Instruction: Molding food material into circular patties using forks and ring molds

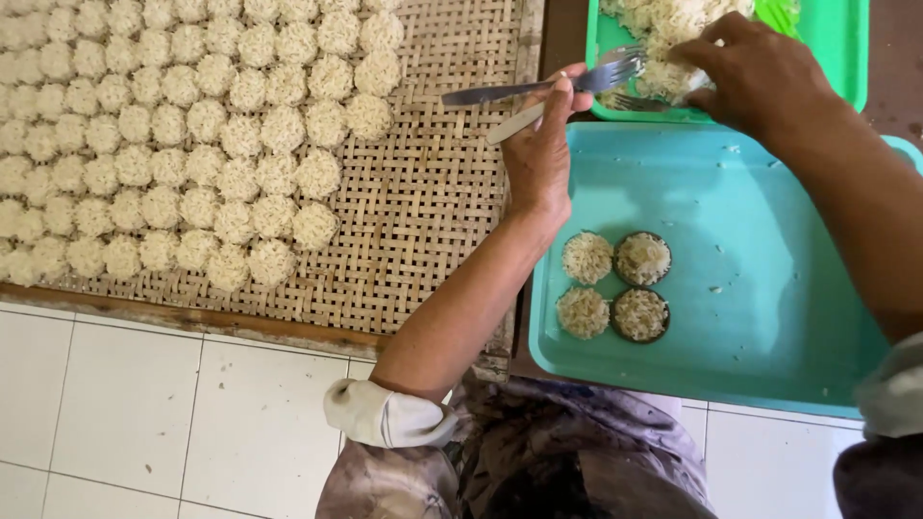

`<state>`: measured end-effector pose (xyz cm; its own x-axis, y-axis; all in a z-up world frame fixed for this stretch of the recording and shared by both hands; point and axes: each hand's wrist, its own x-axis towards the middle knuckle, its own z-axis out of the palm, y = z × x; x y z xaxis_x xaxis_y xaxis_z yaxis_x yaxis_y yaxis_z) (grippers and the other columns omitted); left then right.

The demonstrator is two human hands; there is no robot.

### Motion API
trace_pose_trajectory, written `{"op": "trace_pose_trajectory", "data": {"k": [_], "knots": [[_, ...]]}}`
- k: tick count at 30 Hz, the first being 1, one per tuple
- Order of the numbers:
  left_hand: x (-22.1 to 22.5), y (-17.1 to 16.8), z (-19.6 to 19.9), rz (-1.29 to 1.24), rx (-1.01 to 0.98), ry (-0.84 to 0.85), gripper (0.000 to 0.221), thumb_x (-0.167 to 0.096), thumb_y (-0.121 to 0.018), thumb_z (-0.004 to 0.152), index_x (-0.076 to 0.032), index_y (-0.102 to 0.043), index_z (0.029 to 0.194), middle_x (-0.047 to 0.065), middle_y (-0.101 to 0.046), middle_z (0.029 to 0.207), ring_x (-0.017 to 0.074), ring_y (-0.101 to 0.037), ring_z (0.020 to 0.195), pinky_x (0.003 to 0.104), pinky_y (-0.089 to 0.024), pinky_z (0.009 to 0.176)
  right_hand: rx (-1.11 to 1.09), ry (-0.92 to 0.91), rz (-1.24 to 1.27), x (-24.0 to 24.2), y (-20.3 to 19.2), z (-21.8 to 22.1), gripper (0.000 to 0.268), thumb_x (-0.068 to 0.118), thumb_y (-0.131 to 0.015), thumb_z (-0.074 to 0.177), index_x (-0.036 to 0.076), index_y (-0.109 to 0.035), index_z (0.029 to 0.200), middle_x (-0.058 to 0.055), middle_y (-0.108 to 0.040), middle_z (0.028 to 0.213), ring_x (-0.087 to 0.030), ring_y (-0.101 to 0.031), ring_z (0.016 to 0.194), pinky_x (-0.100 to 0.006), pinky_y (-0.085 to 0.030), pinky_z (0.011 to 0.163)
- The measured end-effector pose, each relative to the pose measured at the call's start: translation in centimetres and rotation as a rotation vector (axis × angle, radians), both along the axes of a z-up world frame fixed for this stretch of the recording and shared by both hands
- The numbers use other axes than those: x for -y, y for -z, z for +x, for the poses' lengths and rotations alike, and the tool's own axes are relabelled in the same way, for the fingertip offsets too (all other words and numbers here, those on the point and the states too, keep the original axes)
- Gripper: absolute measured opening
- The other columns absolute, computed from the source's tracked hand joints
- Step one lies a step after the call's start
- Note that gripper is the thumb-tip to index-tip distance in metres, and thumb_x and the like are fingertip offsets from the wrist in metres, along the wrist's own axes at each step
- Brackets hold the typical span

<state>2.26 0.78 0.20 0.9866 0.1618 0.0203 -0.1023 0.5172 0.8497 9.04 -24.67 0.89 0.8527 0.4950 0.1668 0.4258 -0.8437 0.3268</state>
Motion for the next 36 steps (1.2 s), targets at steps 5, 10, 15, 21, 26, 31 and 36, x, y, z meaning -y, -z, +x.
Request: {"op": "trace_pose_trajectory", "data": {"k": [5, 10, 15, 21, 26, 31, 36], "knots": [[-0.2, -0.9, -0.3, -0.024, -0.036, 0.012, 0.032, -0.034, -0.065, 0.097, -0.010, -0.071, 0.118, 0.005, -0.068, 0.090, 0.0156, -0.063, 0.093, 0.036, -0.049, 0.089, -0.069, 0.042, 0.031, -0.5, 0.0, 1.1, 0.046, 0.035, -0.074, 0.097, 0.024, -0.072, 0.142, -0.010, -0.073, 0.129, -0.027, -0.077, 0.091, -0.039, -0.067, 0.077], [-0.3, -0.9, -0.6, -0.035, -0.015, 0.020, 0.034, -0.037, -0.067, 0.097, -0.011, -0.072, 0.118, 0.003, -0.069, 0.088, 0.0147, -0.063, 0.092, 0.034, -0.048, 0.086, -0.133, 0.100, 0.183, 0.7, -0.8, 0.9, 0.031, 0.014, -0.079, 0.101, 0.009, -0.078, 0.131, -0.017, -0.079, 0.117, -0.027, -0.078, 0.077, -0.034, -0.068, 0.063], [-0.1, -1.0, -1.2, -0.073, -0.011, 0.024, 0.034, -0.034, -0.068, 0.096, -0.008, -0.070, 0.118, 0.006, -0.069, 0.091, 0.0125, -0.061, 0.084, 0.029, -0.050, 0.073, -0.039, 0.007, 0.376, 3.3, -2.2, 0.0, 0.028, 0.014, -0.086, 0.110, 0.001, -0.083, 0.135, -0.018, -0.080, 0.108, -0.023, -0.074, 0.073, -0.032, -0.060, 0.060], [0.2, -0.9, -1.7, -0.031, 0.058, 0.003, 0.031, -0.038, -0.069, 0.095, -0.010, -0.072, 0.110, 0.004, -0.073, 0.095, 0.0141, -0.066, 0.087, 0.047, -0.041, 0.097, -0.078, 0.097, 0.402, 6.0, -0.8, -0.4, 0.025, 0.023, -0.084, 0.116, 0.003, -0.081, 0.130, -0.014, -0.074, 0.094, -0.018, -0.060, 0.058, -0.028, -0.048, 0.052], [0.4, -0.7, -2.3, 0.051, 0.082, -0.012, 0.033, -0.045, -0.067, 0.095, -0.016, -0.074, 0.111, 0.002, -0.072, 0.088, 0.0157, -0.068, 0.089, 0.059, -0.040, 0.112, -0.121, 0.038, 0.527, 7.6, 0.6, -1.1, 0.031, 0.011, -0.089, 0.113, -0.011, -0.080, 0.134, -0.020, -0.076, 0.100, -0.024, -0.064, 0.068, -0.032, -0.049, 0.056], [0.4, -1.1, -2.6, 0.033, 0.112, -0.011, 0.036, -0.046, -0.068, 0.094, -0.014, -0.074, 0.110, 0.004, -0.072, 0.091, 0.0170, -0.067, 0.090, 0.049, -0.051, 0.099, -0.015, 0.154, 0.387, 9.0, 2.0, -0.6, 0.030, 0.026, -0.089, 0.118, -0.001, -0.082, 0.128, -0.018, -0.080, 0.104, -0.022, -0.072, 0.067, -0.030, -0.058, 0.058], [0.5, -1.1, -2.9, 0.046, 0.088, -0.022, 0.032, -0.045, -0.068, 0.095, -0.017, -0.075, 0.107, 0.000, -0.075, 0.092, 0.0119, -0.066, 0.091, 0.052, -0.044, 0.109, -0.079, 0.052, 0.615, 6.4, -0.9, -2.2, 0.020, 0.005, -0.089, 0.117, -0.008, -0.081, 0.130, -0.020, -0.073, 0.105, -0.023, -0.064, 0.072, -0.032, -0.052, 0.057]]}}
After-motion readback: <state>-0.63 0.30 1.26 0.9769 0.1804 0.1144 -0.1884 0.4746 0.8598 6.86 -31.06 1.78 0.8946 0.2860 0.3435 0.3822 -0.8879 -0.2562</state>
